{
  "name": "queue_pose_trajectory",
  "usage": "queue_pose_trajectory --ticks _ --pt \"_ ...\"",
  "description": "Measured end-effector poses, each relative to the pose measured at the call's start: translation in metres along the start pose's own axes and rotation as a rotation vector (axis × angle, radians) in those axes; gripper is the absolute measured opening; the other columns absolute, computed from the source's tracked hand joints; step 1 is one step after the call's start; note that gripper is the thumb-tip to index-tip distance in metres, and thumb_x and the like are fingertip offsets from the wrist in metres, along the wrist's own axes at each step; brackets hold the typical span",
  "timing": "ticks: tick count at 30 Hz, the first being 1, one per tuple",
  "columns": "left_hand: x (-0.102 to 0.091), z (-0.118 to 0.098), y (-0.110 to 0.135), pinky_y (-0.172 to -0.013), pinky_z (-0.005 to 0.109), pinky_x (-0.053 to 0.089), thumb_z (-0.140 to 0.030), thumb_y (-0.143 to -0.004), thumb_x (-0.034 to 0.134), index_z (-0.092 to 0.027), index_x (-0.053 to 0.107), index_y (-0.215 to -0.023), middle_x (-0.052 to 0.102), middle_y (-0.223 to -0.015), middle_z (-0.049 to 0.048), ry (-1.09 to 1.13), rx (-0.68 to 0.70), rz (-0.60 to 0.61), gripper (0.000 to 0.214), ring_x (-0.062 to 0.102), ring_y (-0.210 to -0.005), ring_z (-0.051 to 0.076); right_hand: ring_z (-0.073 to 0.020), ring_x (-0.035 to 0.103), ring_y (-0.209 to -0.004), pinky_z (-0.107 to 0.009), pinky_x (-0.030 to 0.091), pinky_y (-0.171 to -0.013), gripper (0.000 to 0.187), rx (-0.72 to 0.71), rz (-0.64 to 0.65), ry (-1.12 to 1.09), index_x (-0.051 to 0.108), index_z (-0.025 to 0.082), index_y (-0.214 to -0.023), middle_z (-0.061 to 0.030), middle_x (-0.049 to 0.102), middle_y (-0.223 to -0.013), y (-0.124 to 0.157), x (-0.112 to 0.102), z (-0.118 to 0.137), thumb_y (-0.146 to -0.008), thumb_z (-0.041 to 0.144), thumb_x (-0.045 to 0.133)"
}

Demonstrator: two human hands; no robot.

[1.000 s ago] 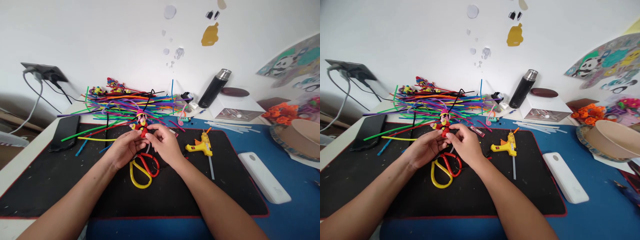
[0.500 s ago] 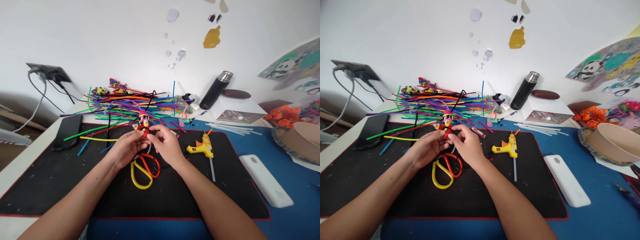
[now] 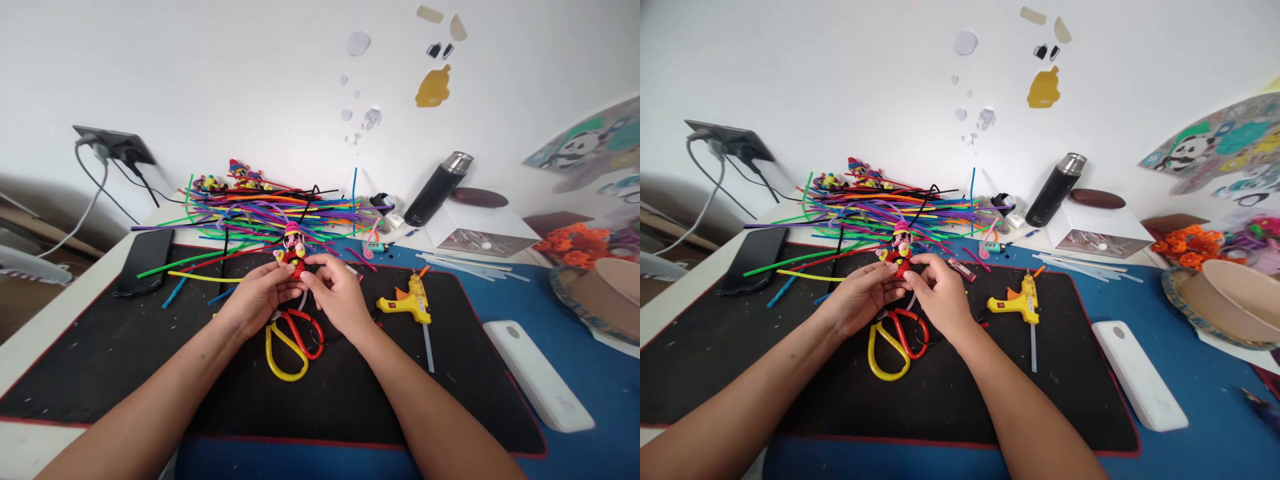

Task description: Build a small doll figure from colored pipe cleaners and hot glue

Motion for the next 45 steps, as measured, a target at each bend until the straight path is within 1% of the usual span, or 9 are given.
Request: queue_pose_trajectory --ticks 7,14,18,22,25,28,35,41,45 --pt "0.0 0.0 -0.001 -0.068 0.023 0.064 -0.021 -0.076 0.092 -0.013 0.074 -0.082 0.077 -0.076 0.0048 0.0 0.024 0.002 0.02 0.074 -0.066 0.014 -0.0146 0.052 -0.058 -0.028 0.042 -0.06 0.021 -0.103 -0.049 0.127 0.071 0.024 -0.116 0.0059 0.054 -0.064 0.004 0.002 0.006 -0.1 0.036 0.066" --pt "-0.002 0.001 -0.001 -0.072 0.025 0.064 -0.033 -0.067 0.1 -0.015 0.073 -0.081 0.076 -0.076 0.0027 -0.042 0.068 0.008 0.035 0.073 -0.068 0.014 -0.0142 0.054 -0.059 -0.027 0.042 -0.061 0.029 -0.154 -0.051 0.187 0.073 0.024 -0.127 0.0045 0.059 -0.068 0.005 0.003 0.007 -0.101 0.032 0.064" --pt "-0.005 0.001 -0.002 -0.073 0.026 0.063 -0.034 -0.066 0.1 -0.015 0.074 -0.082 0.076 -0.078 0.0025 -0.053 0.074 -0.007 0.036 0.074 -0.07 0.015 -0.0146 0.058 -0.062 -0.027 0.045 -0.064 0.034 -0.165 -0.035 0.22 0.072 0.025 -0.133 0.0029 0.065 -0.072 0.006 0.004 0.006 -0.101 0.03 0.063" --pt "-0.007 0.002 -0.004 -0.074 0.027 0.062 -0.035 -0.07 0.098 -0.016 0.073 -0.084 0.079 -0.082 0.0044 -0.084 0.093 -0.017 0.034 0.075 -0.073 0.016 -0.0149 0.061 -0.064 -0.027 0.045 -0.064 0.041 -0.163 -0.003 0.279 0.068 0.024 -0.141 0.0011 0.071 -0.078 0.008 0.007 0.008 -0.1 0.028 0.063" --pt "-0.007 0.001 -0.004 -0.078 0.03 0.061 -0.038 -0.073 0.095 -0.015 0.073 -0.087 0.08 -0.086 0.0066 -0.136 0.118 -0.015 0.035 0.076 -0.077 0.019 -0.0147 0.062 -0.063 -0.027 0.044 -0.065 0.045 -0.15 0.017 0.334 0.065 0.025 -0.145 0.0011 0.074 -0.081 0.009 0.008 0.009 -0.1 0.027 0.063" --pt "-0.006 0.001 -0.004 -0.079 0.031 0.06 -0.04 -0.072 0.095 -0.014 0.074 -0.091 0.08 -0.089 0.0073 -0.18 0.137 -0.018 0.039 0.076 -0.079 0.019 -0.0148 0.063 -0.063 -0.027 0.044 -0.064 0.046 -0.141 0.024 0.371 0.064 0.025 -0.147 0.0008 0.075 -0.083 0.01 0.009 0.009 -0.101 0.027 0.063" --pt "-0.004 -0.001 -0.003 -0.074 0.029 0.06 -0.04 -0.068 0.097 -0.015 0.073 -0.084 0.076 -0.08 0.0038 -0.219 0.159 -0.039 0.038 0.073 -0.073 0.017 -0.0172 0.068 -0.066 -0.029 0.048 -0.067 0.053 -0.165 0.049 0.44 0.058 0.028 -0.154 -0.0007 0.08 -0.09 0.01 0.013 0.008 -0.101 0.025 0.061" --pt "-0.002 -0.001 -0.001 -0.073 0.028 0.06 -0.042 -0.069 0.095 -0.016 0.073 -0.085 0.076 -0.079 0.0033 -0.251 0.165 -0.044 0.038 0.073 -0.071 0.017 -0.0193 0.071 -0.069 -0.029 0.049 -0.067 0.054 -0.167 0.05 0.513 0.055 0.025 -0.156 -0.0029 0.081 -0.093 0.011 0.015 0.009 -0.102 0.025 0.06" --pt "0.001 0.0 0.0 -0.072 0.027 0.06 -0.042 -0.066 0.097 -0.016 0.073 -0.086 0.076 -0.08 0.0019 -0.25 0.181 -0.047 0.041 0.073 -0.071 0.016 -0.0204 0.072 -0.071 -0.03 0.05 -0.068 0.048 -0.167 0.019 0.538 0.059 0.024 -0.15 -0.003 0.08 -0.09 0.011 0.013 0.011 -0.102 0.024 0.058"
Point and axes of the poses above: each hand's wrist, its own y-axis away from the middle knuckle, its own x-axis out of the palm, z = x × y, the point moved 4 cm from there along -y, towards the middle knuckle
